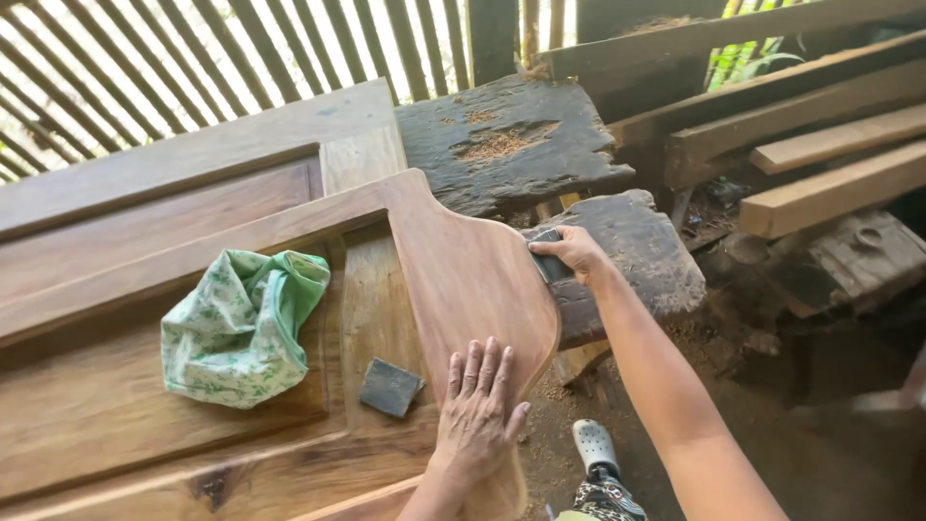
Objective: Sanding the edges and flat surfaces of a wooden decorative panel using a manual sanding block.
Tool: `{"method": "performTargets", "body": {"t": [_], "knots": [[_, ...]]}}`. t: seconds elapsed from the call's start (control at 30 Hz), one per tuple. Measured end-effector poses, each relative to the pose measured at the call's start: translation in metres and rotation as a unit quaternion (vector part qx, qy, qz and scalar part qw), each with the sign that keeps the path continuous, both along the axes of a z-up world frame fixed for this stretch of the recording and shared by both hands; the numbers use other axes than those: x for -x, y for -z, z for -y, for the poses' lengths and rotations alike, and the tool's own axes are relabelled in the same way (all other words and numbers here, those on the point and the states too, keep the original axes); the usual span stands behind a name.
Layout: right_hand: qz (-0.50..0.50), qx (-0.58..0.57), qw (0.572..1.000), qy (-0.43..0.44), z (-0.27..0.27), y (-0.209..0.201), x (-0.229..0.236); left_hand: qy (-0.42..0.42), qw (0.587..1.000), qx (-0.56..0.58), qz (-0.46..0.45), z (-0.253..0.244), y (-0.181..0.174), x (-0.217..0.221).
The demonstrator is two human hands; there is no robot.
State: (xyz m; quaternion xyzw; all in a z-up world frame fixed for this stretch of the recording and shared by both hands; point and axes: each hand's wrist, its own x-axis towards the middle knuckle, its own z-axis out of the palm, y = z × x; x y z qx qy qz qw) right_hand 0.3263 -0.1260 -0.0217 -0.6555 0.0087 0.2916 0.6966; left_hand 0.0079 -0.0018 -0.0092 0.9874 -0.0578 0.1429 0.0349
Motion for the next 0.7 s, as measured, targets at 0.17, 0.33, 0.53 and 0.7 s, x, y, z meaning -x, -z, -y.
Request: {"method": "performTargets", "body": {"t": [0.17, 0.33, 0.53, 0.7], "knots": [[-0.072, -0.089, 0.993, 0.033, 0.006, 0.011, -0.009, -0.085, 0.994, 0.058, -0.031, 0.038, 0.004, -0.053], [-0.084, -0.101, 0.984, 0.119, 0.073, 0.029, -0.016, -0.178, 0.974, 0.064, -0.128, 0.047, 0.004, -0.118], [-0.137, -0.135, 0.974, 0.117, 0.142, 0.044, -0.022, -0.264, 0.963, 0.045, -0.018, 0.052, 0.006, -0.174], [-0.143, -0.163, 0.974, 0.061, 0.156, 0.059, -0.001, -0.336, 0.927, -0.119, 0.112, 0.016, 0.036, -0.234]]}}
